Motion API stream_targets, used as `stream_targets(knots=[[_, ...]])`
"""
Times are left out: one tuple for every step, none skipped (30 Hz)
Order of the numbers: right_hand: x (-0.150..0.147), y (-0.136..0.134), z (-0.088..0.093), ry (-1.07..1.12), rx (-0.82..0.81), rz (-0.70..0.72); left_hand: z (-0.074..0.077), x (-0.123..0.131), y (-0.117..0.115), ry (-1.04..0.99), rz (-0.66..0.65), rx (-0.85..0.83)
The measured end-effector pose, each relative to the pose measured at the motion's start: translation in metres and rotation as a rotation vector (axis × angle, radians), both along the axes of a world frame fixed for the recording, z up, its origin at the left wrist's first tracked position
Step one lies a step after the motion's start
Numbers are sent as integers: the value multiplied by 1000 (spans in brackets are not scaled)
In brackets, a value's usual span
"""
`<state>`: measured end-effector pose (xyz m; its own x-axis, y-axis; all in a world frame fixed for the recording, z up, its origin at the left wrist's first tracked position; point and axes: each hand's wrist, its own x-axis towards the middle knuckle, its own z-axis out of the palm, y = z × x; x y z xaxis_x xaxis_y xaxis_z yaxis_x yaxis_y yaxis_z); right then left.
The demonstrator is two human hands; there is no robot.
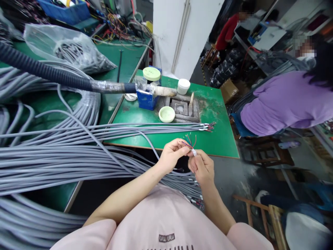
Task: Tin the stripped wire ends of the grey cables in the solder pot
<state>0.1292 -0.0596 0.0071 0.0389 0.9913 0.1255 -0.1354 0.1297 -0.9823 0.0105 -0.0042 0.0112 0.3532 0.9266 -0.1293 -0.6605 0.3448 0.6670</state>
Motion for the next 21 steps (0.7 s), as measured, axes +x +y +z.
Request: stream_targets(knots=[[0,0,-2,7,15,12,0,0,0,-62,-47,-45],[0,0,-4,2,24,28,0,0,1,-123,-97,-84],[0,-1,-5,-10,28,45,0,-1,2,-175,-146,-107],[1,-2,-6,-23,29,62,1,-2,3,-211,-185,-109],[1,-2,-7,-33,27,78,2,-2,4,-229,-213,-91],[2,-3,-8,-40,26,94,3,-3,5,-237,-231,-65],[3,-4,-8,-44,26,107,3,-4,7,-237,-248,-39],[4,-4,-8,-47,27,117,4,-5,8,-231,-264,-16],[5,-5,-8,-50,26,123,4,-6,9,-221,-277,0],[5,-5,-7,-54,22,129,4,-7,10,-212,-288,11],[6,-5,-7,-59,16,132,4,-8,10,-202,-298,21],[6,-5,-7,-66,7,135,5,-10,11,-193,-306,31],[6,-5,-7,-76,-2,136,5,-11,12,-181,-314,41],[6,-5,-7,-88,-11,137,6,-12,12,-167,-320,52],[6,-5,-7,-98,-18,136,6,-13,13,-149,-325,65],[6,-6,-7,-108,-25,138,7,-14,14,-128,-324,79],[7,-6,-6,-118,-32,140,8,-15,15,-107,-313,92],[8,-6,-4,-130,-40,142,9,-16,15,-86,-290,104],[8,-6,-2,-150,-47,139,9,-16,16,-68,-254,113],[9,-5,2,-177,-50,126,9,-16,16,-50,-210,118],[10,-4,6,-208,-50,103,8,-15,16,-29,-167,121]])
